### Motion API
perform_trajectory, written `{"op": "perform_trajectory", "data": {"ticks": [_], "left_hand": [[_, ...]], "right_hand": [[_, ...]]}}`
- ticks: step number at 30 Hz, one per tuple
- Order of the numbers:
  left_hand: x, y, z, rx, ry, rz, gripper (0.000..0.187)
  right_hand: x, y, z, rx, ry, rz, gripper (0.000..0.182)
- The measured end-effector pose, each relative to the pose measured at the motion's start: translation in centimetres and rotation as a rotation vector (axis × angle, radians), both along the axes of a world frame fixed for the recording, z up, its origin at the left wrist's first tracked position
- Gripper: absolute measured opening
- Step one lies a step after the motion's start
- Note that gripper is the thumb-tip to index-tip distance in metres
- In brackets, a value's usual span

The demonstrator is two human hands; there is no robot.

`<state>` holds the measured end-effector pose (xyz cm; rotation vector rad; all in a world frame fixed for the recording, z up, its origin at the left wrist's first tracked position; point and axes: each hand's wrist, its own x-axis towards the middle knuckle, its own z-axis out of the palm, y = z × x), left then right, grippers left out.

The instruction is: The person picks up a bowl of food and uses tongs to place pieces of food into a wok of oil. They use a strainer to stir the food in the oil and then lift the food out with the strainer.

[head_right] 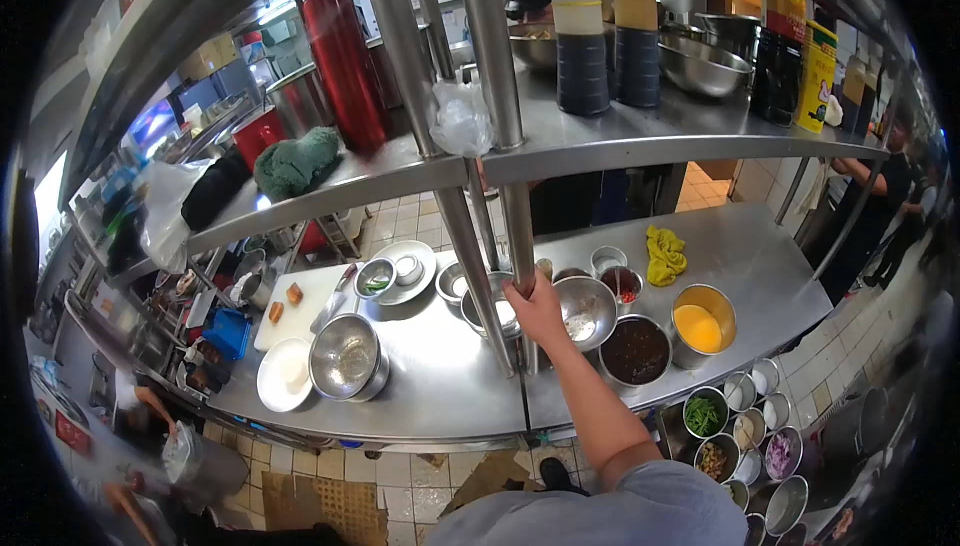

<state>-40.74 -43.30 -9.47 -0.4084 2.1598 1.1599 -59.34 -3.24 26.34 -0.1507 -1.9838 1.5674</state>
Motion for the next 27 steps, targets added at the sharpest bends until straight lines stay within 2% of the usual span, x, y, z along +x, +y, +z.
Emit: {"op": "perform_trajectory", "data": {"ticks": [9,11,15,20,23,27], "left_hand": [[-0.7,1.1,-0.1,0.017,0.033,-0.01,0.029],[0.1,0.8,-0.2,0.029,0.037,-0.012,0.029],[0.3,1.0,-0.1,0.055,0.065,0.023,0.028],[1.0,0.2,-0.4,0.064,0.084,0.112,0.028],[4.2,-2.1,-1.5,0.048,0.11,0.195,0.027],[10.5,-6.3,-1.8,0.029,0.166,0.335,0.027]], "right_hand": [[-1.0,0.6,-0.5,-0.033,0.002,0.042,0.021],[-0.2,0.2,-0.8,0.017,-0.07,-0.06,0.021],[-0.5,-0.1,-0.8,-0.145,0.045,0.064,0.019],[-1.6,0.7,-1.8,-0.023,0.038,0.042,0.014],[-1.2,0.5,-2.1,-0.072,0.049,0.008,0.016],[0.9,0.7,1.2,0.027,-0.114,0.087,0.018]]}}
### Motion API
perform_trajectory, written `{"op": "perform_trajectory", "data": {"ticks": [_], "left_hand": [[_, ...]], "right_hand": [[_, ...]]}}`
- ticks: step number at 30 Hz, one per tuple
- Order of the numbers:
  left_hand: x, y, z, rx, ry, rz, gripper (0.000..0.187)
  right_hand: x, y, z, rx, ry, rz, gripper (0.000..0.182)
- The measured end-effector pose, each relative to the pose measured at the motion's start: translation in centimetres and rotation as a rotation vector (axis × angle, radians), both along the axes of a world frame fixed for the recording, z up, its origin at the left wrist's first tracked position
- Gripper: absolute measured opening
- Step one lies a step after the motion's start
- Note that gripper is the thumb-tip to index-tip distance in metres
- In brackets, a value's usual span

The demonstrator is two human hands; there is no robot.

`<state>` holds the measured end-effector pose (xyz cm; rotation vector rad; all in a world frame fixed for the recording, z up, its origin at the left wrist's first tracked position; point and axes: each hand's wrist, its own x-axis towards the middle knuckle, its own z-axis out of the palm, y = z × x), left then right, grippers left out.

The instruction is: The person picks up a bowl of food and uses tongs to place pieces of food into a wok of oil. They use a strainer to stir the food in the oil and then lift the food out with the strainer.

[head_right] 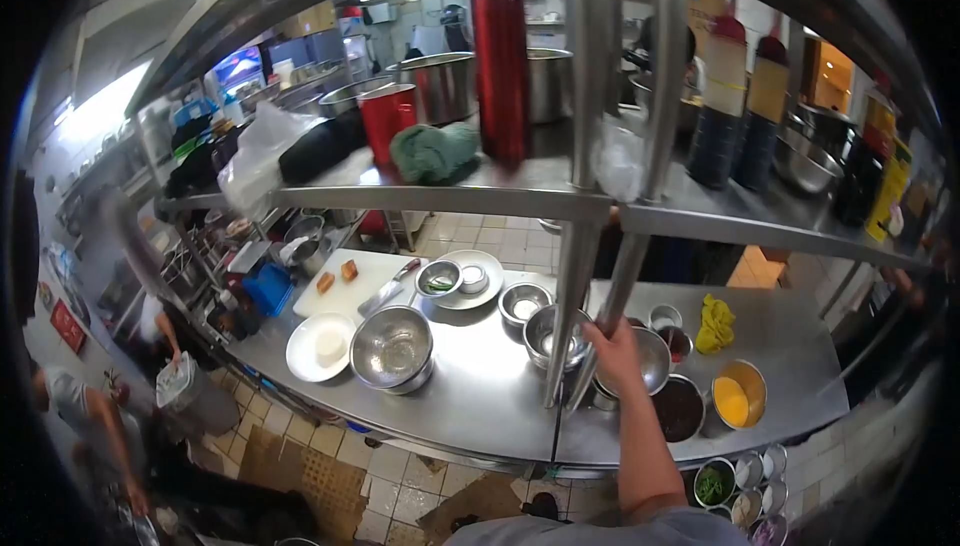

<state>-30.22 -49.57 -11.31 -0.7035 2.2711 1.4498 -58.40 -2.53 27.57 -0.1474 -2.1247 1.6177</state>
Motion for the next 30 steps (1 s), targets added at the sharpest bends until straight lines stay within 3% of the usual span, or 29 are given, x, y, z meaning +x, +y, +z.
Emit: {"op": "perform_trajectory", "data": {"ticks": [2,4,5,7,8,10,11,12,13,14,15,17,18,19,20,21,22,23,24,26,28,30], "left_hand": [[4.4,-2.2,-0.3,-0.017,0.117,0.06,0.027],[8.9,-3.2,-0.1,-0.043,0.321,0.094,0.027],[9.8,-3.0,-0.4,-0.055,0.312,0.154,0.027],[8.9,-3.0,-1.5,0.041,-0.171,0.457,0.023],[9.2,-3.0,-2.4,0.043,-0.172,0.508,0.023],[10.0,-3.1,-5.5,-0.012,-0.248,0.423,0.017],[10.0,-3.8,-6.2,0.427,-0.284,0.574,0.019],[10.0,-3.5,-7.3,0.185,-0.287,0.084,0.022],[10.2,-3.3,-8.3,-0.459,-0.232,-0.618,0.025],[10.3,-3.0,-8.7,-0.855,-0.047,-0.938,0.028],[8.3,-1.5,-9.8,-0.474,-0.2,-0.678,0.027],[4.2,1.8,-10.8,-0.039,-0.427,-0.187,0.025],[1.9,4.1,-11.8,0.123,-0.509,-0.025,0.024],[0.2,5.2,-10.2,-0.03,-0.324,-0.2,0.034],[-2.0,6.4,-9.0,-0.209,-0.045,-0.375,0.033],[-4.1,7.3,-6.6,-0.151,-0.078,-0.413,0.031],[-6.0,8.2,-1.6,-0.008,-0.092,-0.309,0.03],[-6.9,9.2,1.8,0.136,-0.104,-0.213,0.03],[-6.9,9.8,2.2,0.136,-0.11,-0.221,0.03],[-8.2,10.1,3.1,0.422,0.058,-0.07,0.02],[-8.0,9.4,4.0,0.393,0.112,-0.053,0.02],[-6.2,8.3,3.7,0.194,-0.034,-0.099,0.019]], "right_hand": [[0.7,0.6,1.2,0.039,0.019,0.048,0.021],[0.7,1.6,3.1,0.239,0.084,0.003,0.025],[0.8,1.5,4.6,0.097,0.157,0.078,0.025],[-0.5,0.5,6.0,-0.121,0.339,0.123,0.023],[-1.7,-0.1,6.2,-0.195,0.453,0.085,0.021],[-3.5,1.3,4.9,-0.208,0.346,0.109,0.017],[-4.2,1.2,4.8,-0.204,0.241,0.084,0.014],[-3.9,-0.4,6.1,-0.281,0.251,0.012,0.013],[-4.1,-0.1,5.8,-0.327,0.237,0.127,0.015],[-4.3,0.8,5.3,-0.373,0.22,0.238,0.017],[-4.7,1.4,4.9,-0.372,0.207,0.271,0.017],[-4.8,2.4,4.5,-0.464,0.249,0.671,0.023],[-5.0,3.1,4.3,-0.461,0.216,0.694,0.023],[-5.4,3.4,4.1,-0.449,0.221,0.797,0.026],[-5.9,3.5,4.0,-0.443,0.237,0.898,0.029],[-6.0,3.5,4.0,-0.458,0.241,0.94,0.026],[-6.0,3.1,3.9,-0.468,0.239,0.946,0.026],[-5.7,2.9,4.1,-0.484,0.212,0.838,0.023],[-5.3,3.0,4.2,-0.495,0.186,0.723,0.02],[-4.8,2.0,4.6,-0.476,0.179,0.633,0.018],[-3.8,-0.3,5.3,-0.296,0.252,0.21,0.017],[-3.9,-1.0,3.6,-0.249,0.26,0.083,0.019]]}}
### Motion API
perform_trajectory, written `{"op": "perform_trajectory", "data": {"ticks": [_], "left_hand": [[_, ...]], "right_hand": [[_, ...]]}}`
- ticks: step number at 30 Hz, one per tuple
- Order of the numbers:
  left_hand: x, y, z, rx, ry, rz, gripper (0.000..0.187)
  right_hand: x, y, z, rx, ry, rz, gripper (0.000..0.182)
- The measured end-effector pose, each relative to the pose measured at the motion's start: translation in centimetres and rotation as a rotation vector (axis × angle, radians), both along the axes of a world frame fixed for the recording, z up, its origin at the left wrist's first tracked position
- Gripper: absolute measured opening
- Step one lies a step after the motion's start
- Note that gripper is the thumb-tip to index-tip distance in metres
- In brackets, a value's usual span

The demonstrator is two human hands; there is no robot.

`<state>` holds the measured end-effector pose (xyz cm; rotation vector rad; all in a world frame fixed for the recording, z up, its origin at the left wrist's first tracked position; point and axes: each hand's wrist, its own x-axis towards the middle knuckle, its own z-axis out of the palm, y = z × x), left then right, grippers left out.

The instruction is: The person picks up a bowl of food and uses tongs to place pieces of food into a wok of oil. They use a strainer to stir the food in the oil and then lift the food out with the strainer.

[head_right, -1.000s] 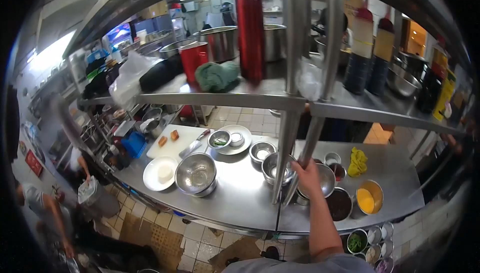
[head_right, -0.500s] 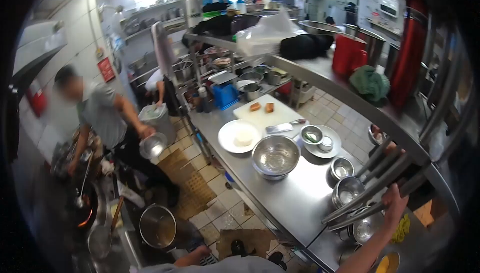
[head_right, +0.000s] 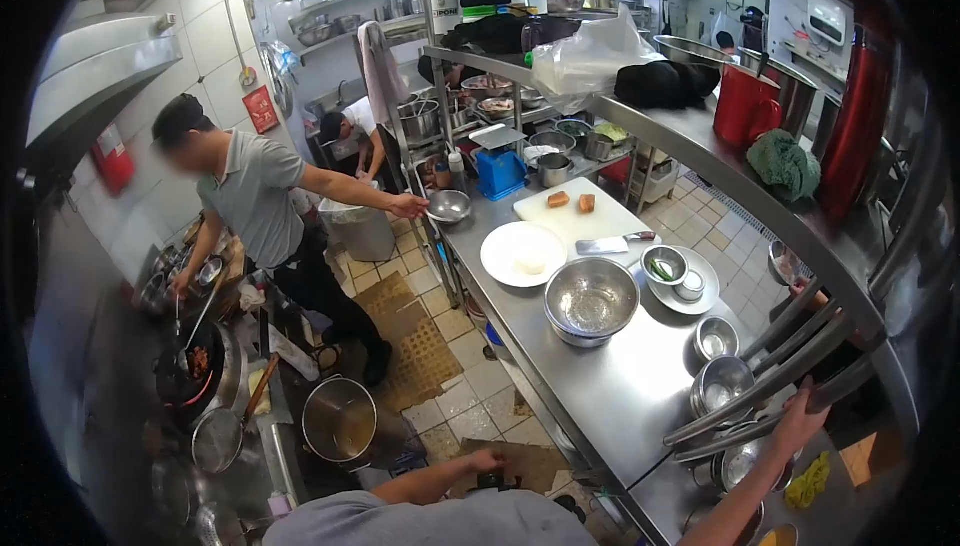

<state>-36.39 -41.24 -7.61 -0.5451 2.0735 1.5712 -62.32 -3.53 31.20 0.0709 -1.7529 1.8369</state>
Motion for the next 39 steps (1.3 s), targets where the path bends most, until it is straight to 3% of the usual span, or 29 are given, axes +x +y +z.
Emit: {"op": "perform_trajectory", "data": {"ticks": [2,4,6,7,9,10,12,14,16,18,20,21,23,25,26,28,30,32,34,36,38,39], "left_hand": [[3.2,-2.0,-6.3,0.055,-0.026,0.195,0.02],[6.1,-3.7,-5.4,0.033,-0.236,0.155,0.031],[9.6,-5.2,-9.4,0.092,-0.252,0.252,0.034],[10.3,-5.4,-7.0,0.032,-0.327,0.273,0.034],[12.4,-4.3,-4.6,-0.016,-0.418,0.29,0.034],[13.0,-4.1,-4.5,-0.003,-0.445,0.322,0.036],[12.9,-4.1,-4.5,0.002,-0.462,0.343,0.037],[12.6,-4.3,-7.6,0.189,-0.447,0.361,0.038],[10.7,-4.3,-7.7,0.093,-0.522,0.274,0.035],[9.8,-4.1,-10.9,0.195,-0.378,0.219,0.033],[7.3,-3.4,-8.3,0.22,-0.174,0.148,0.031],[5.9,-3.6,-10.6,0.355,-0.231,0.21,0.029],[3.2,-2.0,-5.6,0.19,-0.198,0.158,0.025],[1.6,-1.1,-3.6,0.108,-0.196,0.175,0.022],[1.3,-1.0,-5.8,0.121,-0.195,0.16,0.022],[1.1,-1.8,-9.4,-0.13,-0.157,0.069,0.024],[0.9,-1.1,-9.8,-0.288,-0.184,-0.01,0.028],[2.0,-1.6,-14.3,-0.317,0.037,-0.239,0.031],[2.6,-0.6,-11.1,-0.152,-0.006,-0.01,0.032],[1.2,0.3,-4.3,-0.061,-0.069,0.094,0.029],[-0.6,0.3,-1.4,0.184,0.018,0.356,0.025],[-2.0,0.2,0.6,0.18,0.03,0.403,0.021]], "right_hand": [[-0.4,-0.1,-2.6,0.096,0.029,-0.243,0.018],[-0.5,0.4,-3.7,0.105,0.073,-0.212,0.017],[-0.7,0.2,-3.5,0.036,0.03,-0.158,0.018],[-0.9,0.8,-3.9,0.032,0.031,-0.154,0.018],[-0.8,3.2,-4.8,-0.14,-0.02,0.363,0.026],[-0.9,3.8,-4.7,-0.136,-0.025,0.357,0.026],[-1.7,4.3,-4.6,-0.164,0.072,0.909,0.034],[-2.0,4.4,-4.8,-0.141,0.074,0.903,0.035],[-1.2,4.7,-5.4,-0.252,-0.101,0.62,0.029],[-2.6,6.2,-7.6,-0.191,-0.137,0.601,0.035],[-2.2,6.8,-7.4,-0.181,-0.216,0.628,0.042],[-1.1,5.1,-5.7,-0.187,-0.161,0.57,0.043],[-0.1,3.7,-3.6,-0.18,-0.108,0.64,0.036],[-0.3,3.5,-3.2,-0.18,-0.056,0.728,0.037],[-0.3,3.4,-2.9,-0.188,-0.054,0.749,0.039],[-0.2,3.2,-2.5,-0.189,-0.041,0.753,0.038],[0.0,3.0,-2.5,-0.187,-0.034,0.736,0.037],[0.0,3.0,-2.6,-0.179,-0.045,0.705,0.035],[0.0,3.0,-2.5,-0.134,-0.044,0.668,0.033],[-0.1,3.0,-2.6,-0.115,-0.022,0.665,0.031],[0.0,2.7,-2.4,-0.14,-0.032,0.668,0.031],[0.1,2.7,-2.4,-0.143,-0.013,0.669,0.03]]}}
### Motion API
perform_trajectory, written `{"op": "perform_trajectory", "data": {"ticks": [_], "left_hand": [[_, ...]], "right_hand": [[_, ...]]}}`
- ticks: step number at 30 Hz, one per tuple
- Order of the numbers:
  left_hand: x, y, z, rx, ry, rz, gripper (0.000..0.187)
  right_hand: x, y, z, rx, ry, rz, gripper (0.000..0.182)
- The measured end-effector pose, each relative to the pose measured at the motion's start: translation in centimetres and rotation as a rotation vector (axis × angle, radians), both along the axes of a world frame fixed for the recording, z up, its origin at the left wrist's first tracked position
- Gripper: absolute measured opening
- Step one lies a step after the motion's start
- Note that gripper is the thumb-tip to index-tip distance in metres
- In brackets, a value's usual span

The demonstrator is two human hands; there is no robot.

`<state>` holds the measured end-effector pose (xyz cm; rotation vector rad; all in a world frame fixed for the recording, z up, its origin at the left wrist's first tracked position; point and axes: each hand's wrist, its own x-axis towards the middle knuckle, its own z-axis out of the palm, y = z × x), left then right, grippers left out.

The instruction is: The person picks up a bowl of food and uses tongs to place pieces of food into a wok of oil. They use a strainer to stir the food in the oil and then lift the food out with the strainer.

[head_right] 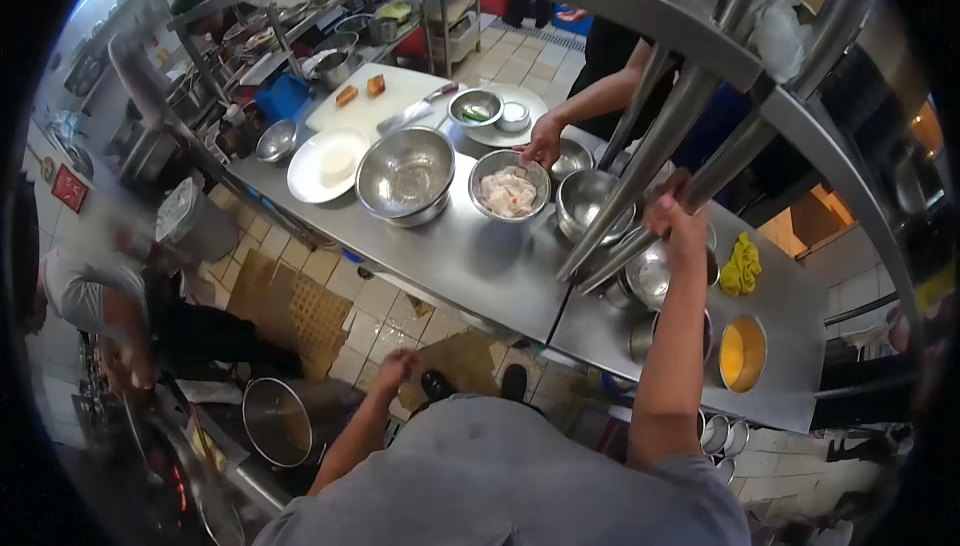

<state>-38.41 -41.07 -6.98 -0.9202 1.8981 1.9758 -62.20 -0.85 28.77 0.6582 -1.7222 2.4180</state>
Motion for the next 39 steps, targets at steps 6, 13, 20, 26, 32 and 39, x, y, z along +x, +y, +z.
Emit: {"op": "perform_trajectory", "data": {"ticks": [6,13,20,26,32,39], "left_hand": [[-6.5,1.7,11.5,0.29,0.183,0.069,0.016],[-16.0,7.4,13.8,0.147,0.127,-0.06,0.033],[-24.8,11.6,9.9,0.361,0.13,0.062,0.012],[-16.0,13.3,10.6,0.209,0.236,0.336,0.014],[2.1,12.7,9.6,0.274,0.203,0.857,0.019],[24.6,16.3,8.9,-0.552,-0.017,1.274,0.017]], "right_hand": [[0.1,-0.8,-0.7,0.128,-0.003,-0.314,0.024],[8.4,0.6,-1.6,0.906,-0.25,-0.517,0.011],[6.3,-8.2,-1.6,0.817,0.055,0.348,0.009],[5.8,-11.7,-4.0,0.61,0.178,0.662,0.01],[4.3,-14.4,-4.1,0.584,-0.007,0.66,0.015],[8.1,-24.3,-6.8,0.844,0.36,1.102,0.017]]}}
